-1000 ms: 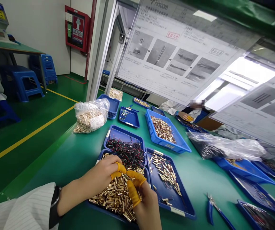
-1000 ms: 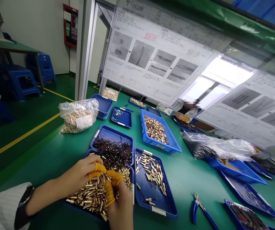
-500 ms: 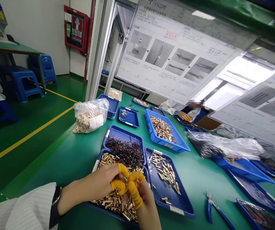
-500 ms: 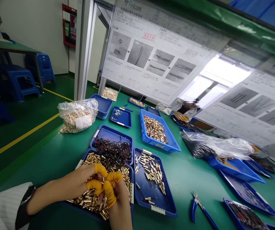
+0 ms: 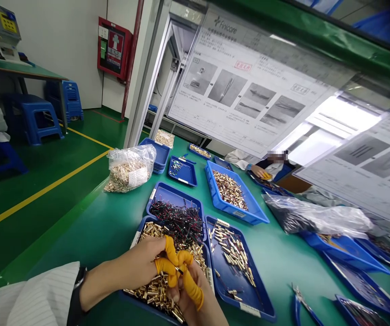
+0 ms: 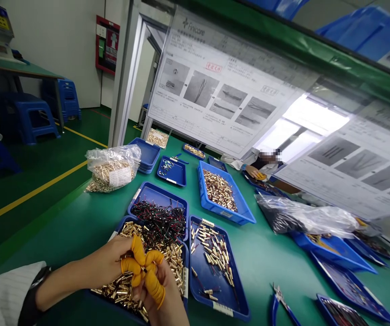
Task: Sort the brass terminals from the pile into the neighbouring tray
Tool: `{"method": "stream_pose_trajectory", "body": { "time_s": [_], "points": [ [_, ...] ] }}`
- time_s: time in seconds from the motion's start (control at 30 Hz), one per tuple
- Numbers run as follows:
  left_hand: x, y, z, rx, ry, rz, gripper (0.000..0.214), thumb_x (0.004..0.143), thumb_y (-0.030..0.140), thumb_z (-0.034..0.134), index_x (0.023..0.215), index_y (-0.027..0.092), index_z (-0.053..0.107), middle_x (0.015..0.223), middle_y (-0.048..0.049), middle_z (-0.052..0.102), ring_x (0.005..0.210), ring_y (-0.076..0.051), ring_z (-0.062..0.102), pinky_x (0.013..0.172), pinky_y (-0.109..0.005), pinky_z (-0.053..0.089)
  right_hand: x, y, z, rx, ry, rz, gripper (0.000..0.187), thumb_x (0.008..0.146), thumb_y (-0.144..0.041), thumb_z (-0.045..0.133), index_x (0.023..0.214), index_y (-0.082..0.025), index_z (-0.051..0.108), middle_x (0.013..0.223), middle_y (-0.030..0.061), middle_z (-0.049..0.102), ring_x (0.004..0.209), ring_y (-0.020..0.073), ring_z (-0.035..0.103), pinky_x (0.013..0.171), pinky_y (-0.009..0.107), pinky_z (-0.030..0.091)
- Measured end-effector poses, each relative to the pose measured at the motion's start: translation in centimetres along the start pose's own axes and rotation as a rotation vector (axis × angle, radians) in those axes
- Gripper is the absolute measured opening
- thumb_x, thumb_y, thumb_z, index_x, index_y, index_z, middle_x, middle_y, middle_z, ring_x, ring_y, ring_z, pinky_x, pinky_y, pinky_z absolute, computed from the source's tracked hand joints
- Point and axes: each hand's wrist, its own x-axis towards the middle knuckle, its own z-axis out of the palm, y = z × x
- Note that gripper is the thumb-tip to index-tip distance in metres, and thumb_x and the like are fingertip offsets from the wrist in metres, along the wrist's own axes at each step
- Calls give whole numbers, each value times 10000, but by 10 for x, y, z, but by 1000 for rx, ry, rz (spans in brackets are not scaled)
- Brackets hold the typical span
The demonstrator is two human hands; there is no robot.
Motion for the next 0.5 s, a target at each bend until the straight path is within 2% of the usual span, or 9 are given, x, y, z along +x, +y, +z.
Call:
{"method": "stream_pose_trajectory", "body": {
  "time_s": [0.17,0.37,0.43,0.5],
  "points": [
    [0,3,3,-128,-16,-49,165,732,17,469,704,172,519,699,18,571,650,-125,527,599,-197,394,5,5,-9,-56,8,66,354,516,-379,830,688,-159,612,435,-40,618,320,31,496,388,140,374],
    [-2,5,10,-107,15,-128,168,715,20,452,648,166,501,649,24,538,631,-130,511,593,-206,385,3,12,-14,-121,-13,33,371,558,-421,796,734,-188,568,382,-67,580,282,30,473,347,123,378],
    [-2,5,13,-47,15,-160,149,723,44,475,648,166,516,670,18,556,670,-143,519,627,-220,392,4,15,-14,-140,52,16,393,545,-430,798,768,-194,577,418,-70,590,275,32,467,313,119,368],
    [0,4,14,9,-8,-176,118,743,85,503,675,171,547,714,13,589,713,-154,533,663,-231,402,6,12,-14,-174,162,-61,405,521,-441,801,747,-182,588,470,-57,606,272,32,454,274,116,334]
  ]
}}
